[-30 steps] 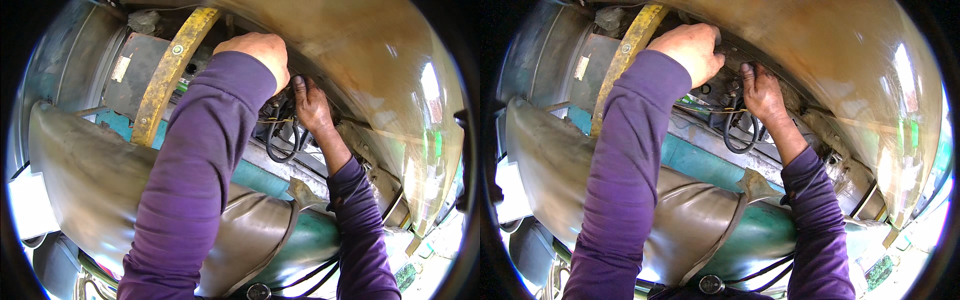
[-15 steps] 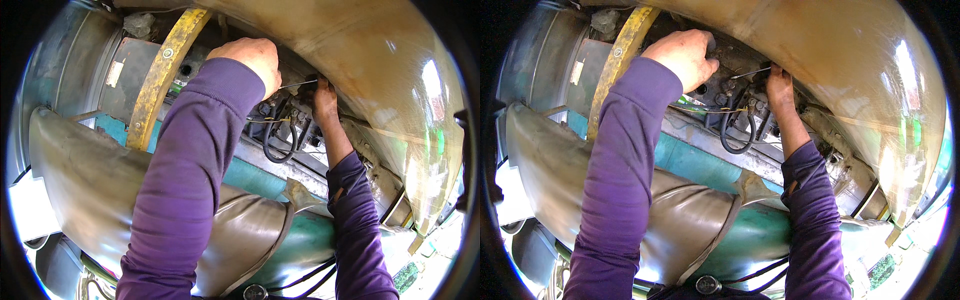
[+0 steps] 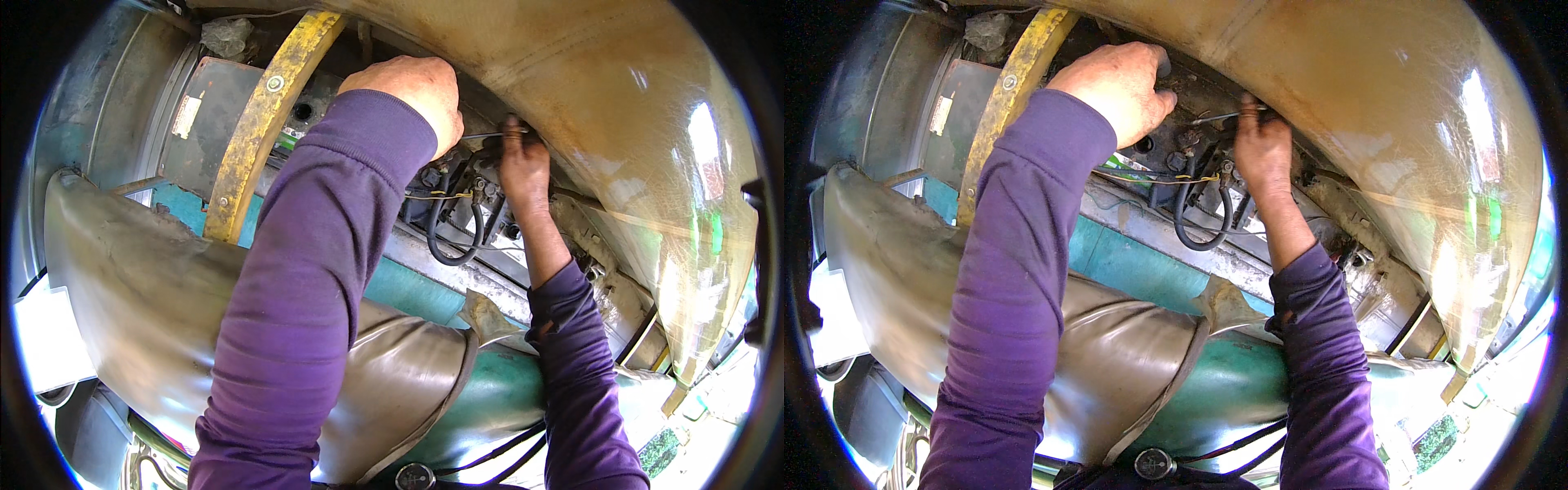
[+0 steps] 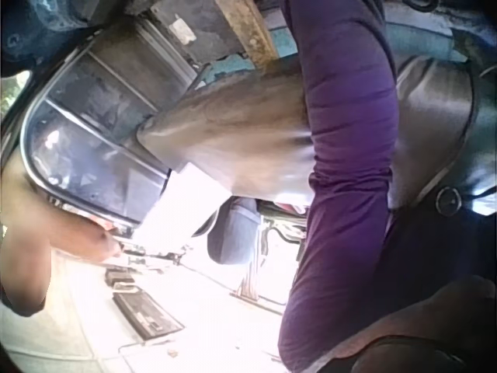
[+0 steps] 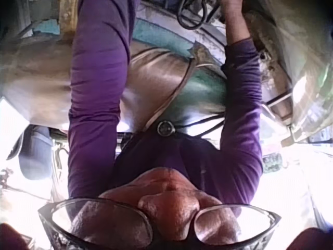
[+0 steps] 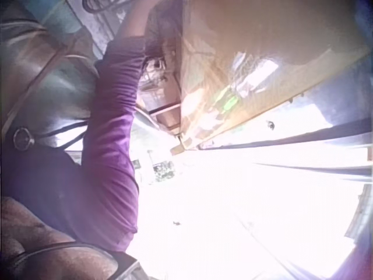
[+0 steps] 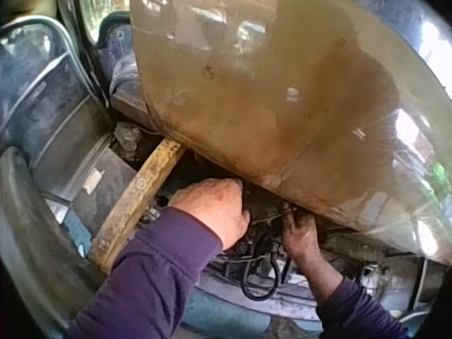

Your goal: The person uses a digital battery tester to check voltage on a vehicle battery and then uses a wrench to loosen and tighten battery terminal connections. The person repeatedly connects and disconnects the tester while adjusting the terminals.

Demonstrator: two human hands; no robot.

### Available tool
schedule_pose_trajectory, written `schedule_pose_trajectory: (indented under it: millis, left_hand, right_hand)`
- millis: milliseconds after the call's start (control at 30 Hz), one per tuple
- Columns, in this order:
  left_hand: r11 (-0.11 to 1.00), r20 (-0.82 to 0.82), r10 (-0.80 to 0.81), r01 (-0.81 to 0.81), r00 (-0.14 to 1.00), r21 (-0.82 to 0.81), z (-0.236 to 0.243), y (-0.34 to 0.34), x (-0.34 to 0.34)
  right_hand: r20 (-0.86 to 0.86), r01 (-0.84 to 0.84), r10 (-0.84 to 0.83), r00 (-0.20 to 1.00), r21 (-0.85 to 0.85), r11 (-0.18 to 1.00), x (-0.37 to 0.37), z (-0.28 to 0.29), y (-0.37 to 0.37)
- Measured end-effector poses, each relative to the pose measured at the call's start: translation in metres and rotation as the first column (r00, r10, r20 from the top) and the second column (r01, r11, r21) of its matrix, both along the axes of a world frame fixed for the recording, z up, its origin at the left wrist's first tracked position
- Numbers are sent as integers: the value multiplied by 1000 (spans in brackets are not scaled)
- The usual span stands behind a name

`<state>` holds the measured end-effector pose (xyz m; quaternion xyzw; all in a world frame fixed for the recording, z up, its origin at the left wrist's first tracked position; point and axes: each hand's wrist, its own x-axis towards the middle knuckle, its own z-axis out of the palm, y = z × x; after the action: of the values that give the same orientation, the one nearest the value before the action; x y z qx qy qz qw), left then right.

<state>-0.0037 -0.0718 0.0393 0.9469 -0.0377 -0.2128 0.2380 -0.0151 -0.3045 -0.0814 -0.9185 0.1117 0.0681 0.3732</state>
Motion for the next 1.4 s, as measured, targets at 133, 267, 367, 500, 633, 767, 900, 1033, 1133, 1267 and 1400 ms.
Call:
schedule_pose_trajectory:
  millis: [133,267,367,500,633,767,900,1033,1133,1267,1400]
  left_hand:
    - [1000,12,-10,10,1000,-9,-1,-1,0]
    - [1000,-20,-25,25,999,1,1,1,1]
    - [1000,-1,-14,14,1000,-7,1,-1,1]
    - [1000,-3,-5,5,1000,-17,0,-1,-1]
    - [1000,-28,-6,6,1000,-3,0,0,1]
    - [1000,-29,2,-2,1000,3,2,-1,1]
    - [1000,-5,17,-17,1000,2,3,-1,0]
    - [1000,11,5,-5,1000,-31,1,1,-1]
    - [999,9,26,-25,1000,-21,-2,-1,0]
    - [1000,-4,4,-4,1000,-6,-2,-3,1]
    - [1000,-18,21,-21,1000,-9,-3,-5,1]
  right_hand:
    - [108,-278,310,944,-244,929,-12,21,29]
    - [72,-360,394,916,-279,890,-6,27,32]
    - [89,-360,407,909,-324,875,-1,28,34]
    - [-36,-532,571,820,-416,738,-11,28,52]
    - [-97,-502,530,843,-496,708,-15,13,50]
    - [62,-173,186,981,-173,970,9,-17,3]
    - [-143,308,-273,951,379,873,8,-32,-21]
    - [28,-92,98,995,-183,979,-4,-8,-12]
    - [185,-187,236,954,-249,950,-9,5,12]
    - [201,-212,279,939,-301,930,-7,14,26]
    - [131,-321,383,914,-342,883,-6,23,35]
